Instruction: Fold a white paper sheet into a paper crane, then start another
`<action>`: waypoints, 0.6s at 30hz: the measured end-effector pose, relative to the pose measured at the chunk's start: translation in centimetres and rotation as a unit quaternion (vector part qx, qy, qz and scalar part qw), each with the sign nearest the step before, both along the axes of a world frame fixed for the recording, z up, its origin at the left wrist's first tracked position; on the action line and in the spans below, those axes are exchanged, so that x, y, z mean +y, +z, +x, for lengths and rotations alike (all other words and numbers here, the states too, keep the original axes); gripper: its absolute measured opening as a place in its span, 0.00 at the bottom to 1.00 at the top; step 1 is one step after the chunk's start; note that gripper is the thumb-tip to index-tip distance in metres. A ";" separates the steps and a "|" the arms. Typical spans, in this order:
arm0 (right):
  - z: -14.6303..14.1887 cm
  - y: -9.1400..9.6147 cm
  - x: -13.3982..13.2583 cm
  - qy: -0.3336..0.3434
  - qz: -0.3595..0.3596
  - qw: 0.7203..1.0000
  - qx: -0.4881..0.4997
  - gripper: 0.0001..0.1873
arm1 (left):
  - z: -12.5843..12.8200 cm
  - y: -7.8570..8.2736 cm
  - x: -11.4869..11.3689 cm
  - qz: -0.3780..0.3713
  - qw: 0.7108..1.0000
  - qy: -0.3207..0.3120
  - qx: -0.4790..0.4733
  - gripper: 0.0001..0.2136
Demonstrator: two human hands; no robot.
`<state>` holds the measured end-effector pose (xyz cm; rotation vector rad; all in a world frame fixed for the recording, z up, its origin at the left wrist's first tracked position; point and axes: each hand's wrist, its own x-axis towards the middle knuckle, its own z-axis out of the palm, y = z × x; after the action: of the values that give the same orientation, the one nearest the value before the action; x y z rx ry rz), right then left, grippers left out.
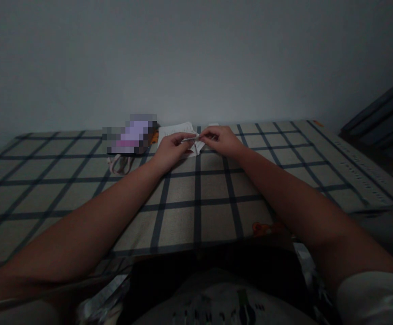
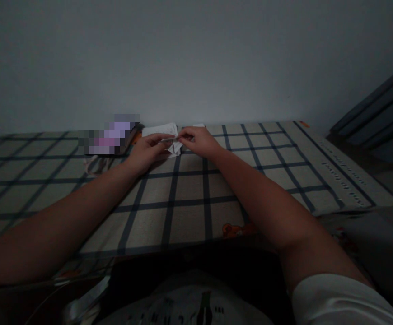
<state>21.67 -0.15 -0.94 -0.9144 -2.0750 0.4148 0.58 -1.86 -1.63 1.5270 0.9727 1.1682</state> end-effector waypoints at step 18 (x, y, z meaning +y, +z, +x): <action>-0.6 -0.7 0.4 0.033 -0.050 0.996 0.071 0.19 | 0.1 -0.6 0.9 0.011 0.996 0.010 -0.083 0.19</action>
<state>21.04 0.21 -1.67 -0.8512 -1.9715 0.6065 0.68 -0.94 -2.20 1.4154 0.8666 1.3015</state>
